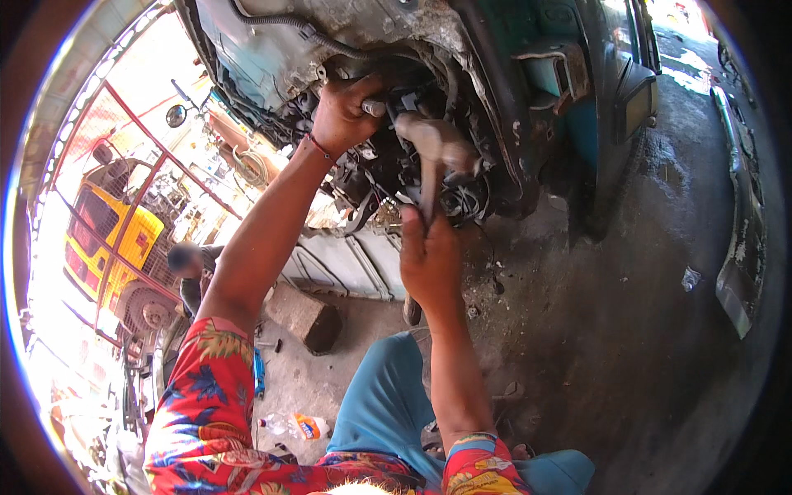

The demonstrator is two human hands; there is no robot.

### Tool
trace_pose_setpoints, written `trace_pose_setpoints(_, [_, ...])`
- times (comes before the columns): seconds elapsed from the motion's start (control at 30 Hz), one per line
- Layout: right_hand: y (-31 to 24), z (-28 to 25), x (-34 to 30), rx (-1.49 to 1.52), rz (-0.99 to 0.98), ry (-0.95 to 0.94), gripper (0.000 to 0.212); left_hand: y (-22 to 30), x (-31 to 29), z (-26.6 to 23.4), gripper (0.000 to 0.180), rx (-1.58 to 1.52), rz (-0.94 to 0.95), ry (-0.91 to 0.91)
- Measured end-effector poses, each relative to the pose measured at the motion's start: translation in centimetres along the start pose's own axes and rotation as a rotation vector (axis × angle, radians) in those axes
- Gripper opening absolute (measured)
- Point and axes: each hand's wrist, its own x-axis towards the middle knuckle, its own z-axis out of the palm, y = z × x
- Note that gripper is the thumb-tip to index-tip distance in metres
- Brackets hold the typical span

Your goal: The person uses a hammer and chisel to remove fasteners from a vehicle's undercarriage, then detaches and removes a large metal panel. They place the panel on the floor and continue to work on it with the hammer.

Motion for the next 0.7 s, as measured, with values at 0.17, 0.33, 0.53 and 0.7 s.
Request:
trace_pose_setpoints(0.17, [0.6, -2.9, -3.8, 0.247, 0.072, 0.055, 0.037, 2.9, -3.4, 0.8, 0.051, -0.002, 0.102, -0.178])
trace_pose_setpoints(0.33, [0.5, -4.2, -4.3, 0.014, -0.015, 0.072, 0.025, 5.0, -5.7, 2.2, 0.053, -0.058, 0.296, -0.285])
trace_pose_setpoints(0.53, [0.9, -5.0, -4.5, 0.009, -0.117, 0.059, 0.030, 4.4, -4.0, 2.0, 0.048, 0.010, 0.257, -0.156])
trace_pose_setpoints(0.7, [1.2, -5.4, -3.5, 0.010, -0.072, -0.002, 0.023, 3.9, -3.2, 1.5, 0.054, 0.066, 0.207, -0.186])
